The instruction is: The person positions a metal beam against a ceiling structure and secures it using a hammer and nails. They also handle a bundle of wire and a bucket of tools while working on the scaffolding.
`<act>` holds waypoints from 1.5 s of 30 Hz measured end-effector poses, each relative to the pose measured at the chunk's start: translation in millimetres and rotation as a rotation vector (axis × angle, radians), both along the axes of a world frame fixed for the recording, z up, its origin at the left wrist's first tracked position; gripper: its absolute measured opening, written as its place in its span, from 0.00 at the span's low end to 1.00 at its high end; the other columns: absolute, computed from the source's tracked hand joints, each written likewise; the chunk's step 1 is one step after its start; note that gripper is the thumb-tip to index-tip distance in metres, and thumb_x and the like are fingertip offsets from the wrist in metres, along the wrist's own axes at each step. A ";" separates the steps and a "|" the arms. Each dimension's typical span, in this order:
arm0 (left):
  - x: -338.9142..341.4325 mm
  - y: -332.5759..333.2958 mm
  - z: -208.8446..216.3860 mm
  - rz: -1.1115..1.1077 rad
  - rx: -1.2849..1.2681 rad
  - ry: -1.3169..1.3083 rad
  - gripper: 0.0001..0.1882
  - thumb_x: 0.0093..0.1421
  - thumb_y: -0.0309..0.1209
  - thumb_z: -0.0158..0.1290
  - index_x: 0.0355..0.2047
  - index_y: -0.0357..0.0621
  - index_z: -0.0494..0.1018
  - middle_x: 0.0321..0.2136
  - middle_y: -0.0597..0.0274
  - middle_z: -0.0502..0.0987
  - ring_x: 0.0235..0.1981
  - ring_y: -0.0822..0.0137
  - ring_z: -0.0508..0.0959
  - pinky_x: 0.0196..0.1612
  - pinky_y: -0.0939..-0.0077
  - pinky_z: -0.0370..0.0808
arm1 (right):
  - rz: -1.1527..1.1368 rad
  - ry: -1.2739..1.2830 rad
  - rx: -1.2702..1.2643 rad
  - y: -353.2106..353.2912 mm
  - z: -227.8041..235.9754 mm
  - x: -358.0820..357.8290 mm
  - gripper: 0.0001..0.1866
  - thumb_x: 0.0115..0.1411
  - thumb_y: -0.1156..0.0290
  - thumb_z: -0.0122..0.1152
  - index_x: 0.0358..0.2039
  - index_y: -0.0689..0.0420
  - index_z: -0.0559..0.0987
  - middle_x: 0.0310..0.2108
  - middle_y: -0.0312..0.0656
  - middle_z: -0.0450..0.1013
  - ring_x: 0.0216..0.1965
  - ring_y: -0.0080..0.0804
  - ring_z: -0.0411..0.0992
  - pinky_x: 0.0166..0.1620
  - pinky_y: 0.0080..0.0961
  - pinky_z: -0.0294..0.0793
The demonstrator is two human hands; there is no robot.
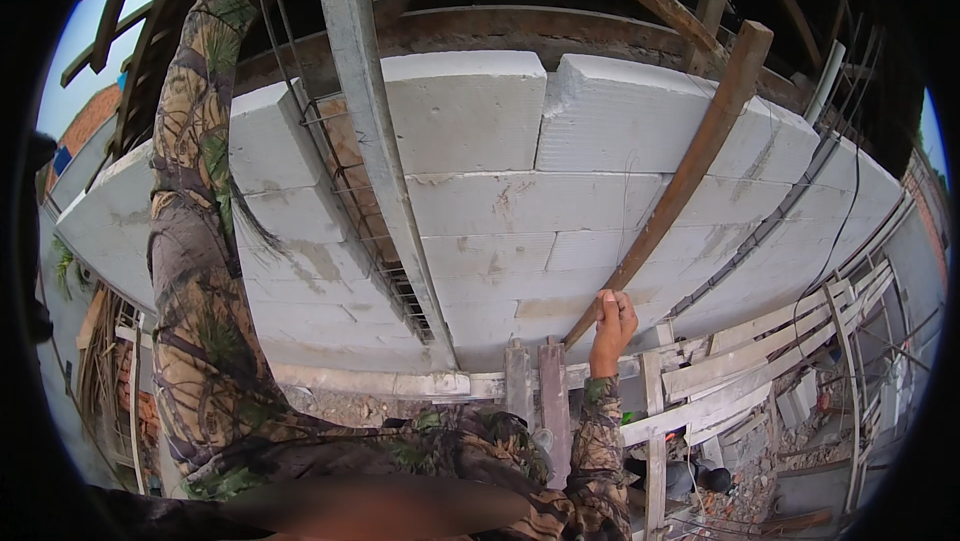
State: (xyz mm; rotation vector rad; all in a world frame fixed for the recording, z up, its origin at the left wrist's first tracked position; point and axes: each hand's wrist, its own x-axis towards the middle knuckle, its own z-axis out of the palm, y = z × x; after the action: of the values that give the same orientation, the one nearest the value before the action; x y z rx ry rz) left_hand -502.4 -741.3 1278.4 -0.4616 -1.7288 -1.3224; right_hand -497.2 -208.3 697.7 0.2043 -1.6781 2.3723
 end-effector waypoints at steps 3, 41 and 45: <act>-2.7 -4.4 -7.7 -0.016 0.025 -0.025 0.17 0.67 0.33 0.55 0.46 0.29 0.77 0.43 0.48 0.83 0.43 0.59 0.84 0.50 0.69 0.81 | -0.020 0.097 -0.006 -7.4 20.1 -11.9 0.10 0.68 0.65 0.59 0.32 0.56 0.81 0.19 0.24 0.61 0.18 0.09 0.51 0.21 0.13 0.44; 8.5 -0.4 -68.2 0.438 0.097 -0.204 0.19 0.65 0.47 0.60 0.45 0.46 0.83 0.18 0.77 0.69 0.16 0.83 0.64 0.20 0.87 0.60 | -0.549 0.793 0.703 -136.5 355.9 -254.8 0.23 0.64 0.48 0.62 0.53 0.48 0.81 0.43 0.51 0.81 0.48 0.53 0.78 0.51 0.45 0.76; 12.9 -6.2 -77.4 0.329 -0.017 -0.200 0.23 0.65 0.51 0.58 0.48 0.46 0.82 0.19 0.79 0.67 0.18 0.82 0.61 0.24 0.86 0.59 | -0.409 0.863 0.620 -131.6 362.4 -273.7 0.24 0.65 0.49 0.61 0.53 0.52 0.82 0.45 0.51 0.81 0.48 0.47 0.79 0.52 0.37 0.76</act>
State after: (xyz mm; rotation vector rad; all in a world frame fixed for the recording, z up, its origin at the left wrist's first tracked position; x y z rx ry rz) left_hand -489.5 -747.4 1200.9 -0.0477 -1.8862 -1.1452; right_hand -770.9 -339.9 1060.1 0.7657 -1.6842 1.1364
